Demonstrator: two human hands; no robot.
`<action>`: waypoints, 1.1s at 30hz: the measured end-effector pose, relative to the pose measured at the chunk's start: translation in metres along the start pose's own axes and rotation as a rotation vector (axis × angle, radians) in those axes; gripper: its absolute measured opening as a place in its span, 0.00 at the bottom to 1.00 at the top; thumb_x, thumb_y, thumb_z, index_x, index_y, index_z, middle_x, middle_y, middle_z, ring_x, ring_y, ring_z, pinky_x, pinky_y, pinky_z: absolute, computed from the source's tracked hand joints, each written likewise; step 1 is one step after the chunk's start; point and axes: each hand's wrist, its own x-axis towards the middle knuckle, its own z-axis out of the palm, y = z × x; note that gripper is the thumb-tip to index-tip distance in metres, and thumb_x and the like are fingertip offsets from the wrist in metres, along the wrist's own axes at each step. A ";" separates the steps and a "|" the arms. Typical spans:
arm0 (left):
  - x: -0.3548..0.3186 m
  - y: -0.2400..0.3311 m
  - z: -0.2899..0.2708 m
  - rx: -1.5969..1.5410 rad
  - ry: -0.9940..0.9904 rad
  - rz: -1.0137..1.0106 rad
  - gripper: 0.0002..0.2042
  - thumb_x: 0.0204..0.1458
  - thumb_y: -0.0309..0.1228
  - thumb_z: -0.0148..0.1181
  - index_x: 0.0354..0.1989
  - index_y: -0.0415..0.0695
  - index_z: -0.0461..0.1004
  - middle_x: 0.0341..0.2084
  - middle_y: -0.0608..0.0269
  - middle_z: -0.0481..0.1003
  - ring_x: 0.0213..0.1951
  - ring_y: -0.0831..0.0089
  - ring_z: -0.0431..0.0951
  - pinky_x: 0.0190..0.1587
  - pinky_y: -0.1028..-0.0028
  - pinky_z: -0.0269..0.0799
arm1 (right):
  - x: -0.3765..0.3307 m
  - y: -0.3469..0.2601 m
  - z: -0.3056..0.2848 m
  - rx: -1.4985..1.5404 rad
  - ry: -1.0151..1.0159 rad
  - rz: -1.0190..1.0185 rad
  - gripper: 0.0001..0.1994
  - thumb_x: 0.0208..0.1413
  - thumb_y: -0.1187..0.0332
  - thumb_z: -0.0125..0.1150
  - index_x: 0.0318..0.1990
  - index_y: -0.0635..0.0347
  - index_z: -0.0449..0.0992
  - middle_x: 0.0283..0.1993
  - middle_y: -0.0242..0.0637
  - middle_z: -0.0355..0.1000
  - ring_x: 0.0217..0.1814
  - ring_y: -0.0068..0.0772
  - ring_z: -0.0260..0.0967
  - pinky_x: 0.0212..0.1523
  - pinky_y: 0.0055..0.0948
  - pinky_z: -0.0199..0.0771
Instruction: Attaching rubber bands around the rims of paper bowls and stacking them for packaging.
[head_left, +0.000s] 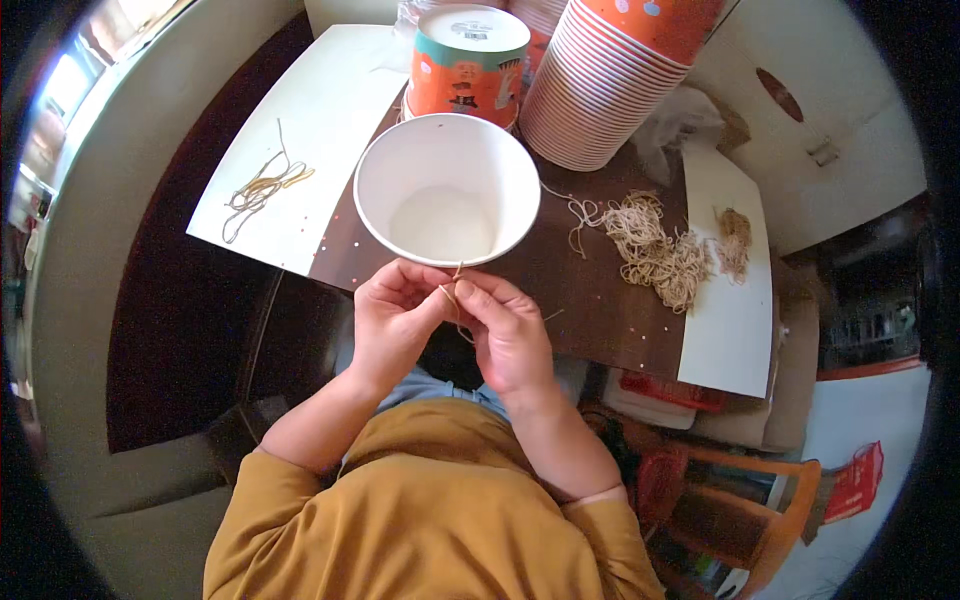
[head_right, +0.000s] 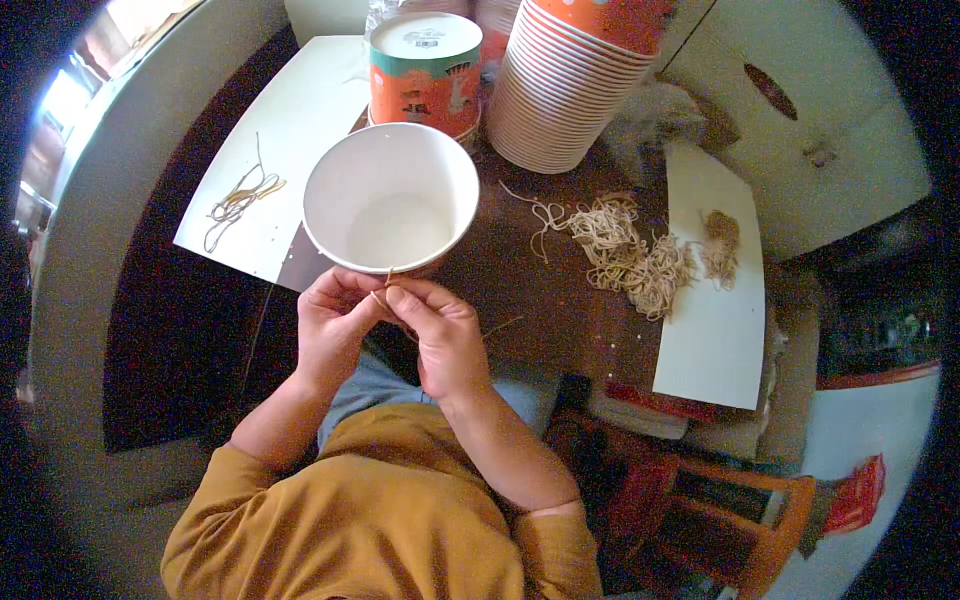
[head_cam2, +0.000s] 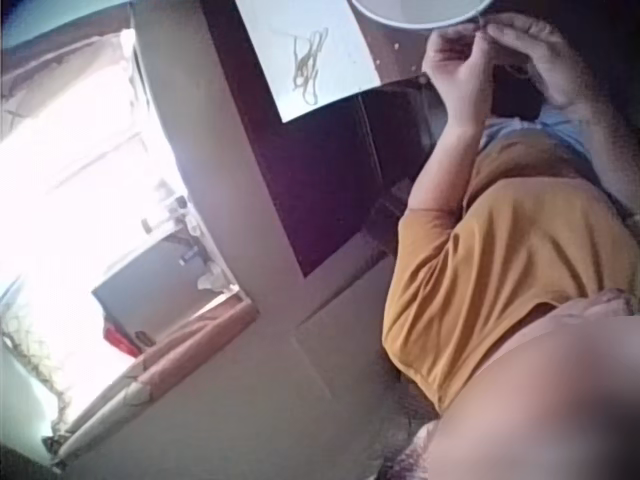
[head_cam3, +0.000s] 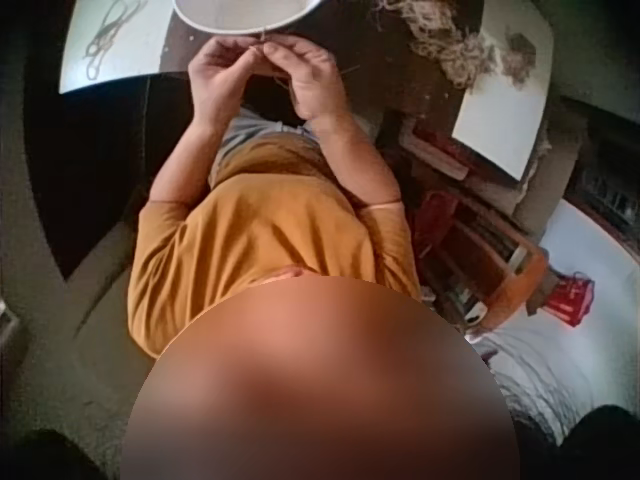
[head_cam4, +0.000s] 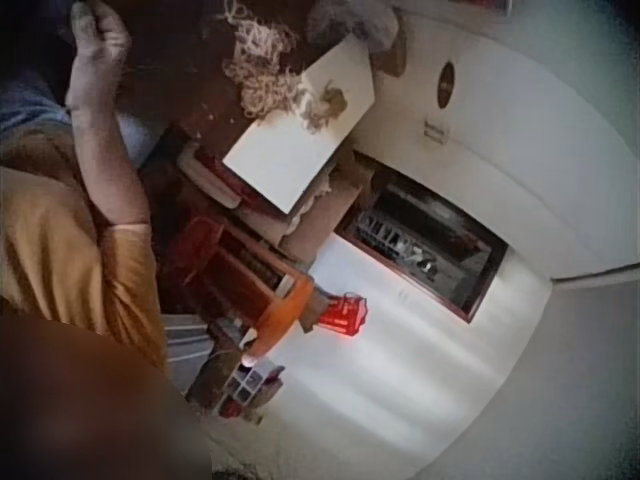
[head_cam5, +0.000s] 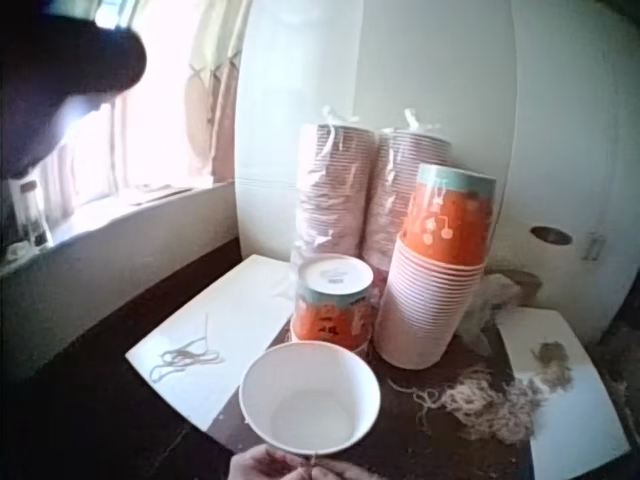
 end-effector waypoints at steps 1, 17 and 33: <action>0.000 0.001 0.000 0.010 -0.008 0.011 0.05 0.49 0.17 0.60 0.33 0.33 0.72 0.28 0.58 0.77 0.29 0.77 0.78 0.33 0.77 0.77 | 0.003 0.005 -0.004 0.056 -0.006 0.015 0.09 0.57 0.73 0.53 0.43 0.65 0.77 0.41 0.36 0.76 0.42 0.25 0.73 0.47 0.25 0.72; 0.004 -0.003 -0.007 0.614 0.016 0.550 0.07 0.42 0.16 0.59 0.31 0.37 0.75 0.26 0.59 0.76 0.26 0.78 0.77 0.28 0.80 0.73 | 0.011 0.005 -0.003 0.383 0.006 0.306 0.08 0.58 0.67 0.54 0.40 0.57 0.76 0.39 0.30 0.75 0.40 0.24 0.70 0.42 0.24 0.67; -0.002 -0.003 0.000 0.463 0.013 0.326 0.08 0.46 0.19 0.63 0.36 0.36 0.76 0.29 0.57 0.78 0.31 0.76 0.79 0.34 0.80 0.75 | 0.007 0.011 0.003 0.209 0.141 0.114 0.09 0.56 0.67 0.58 0.41 0.59 0.79 0.39 0.31 0.76 0.39 0.21 0.70 0.43 0.21 0.67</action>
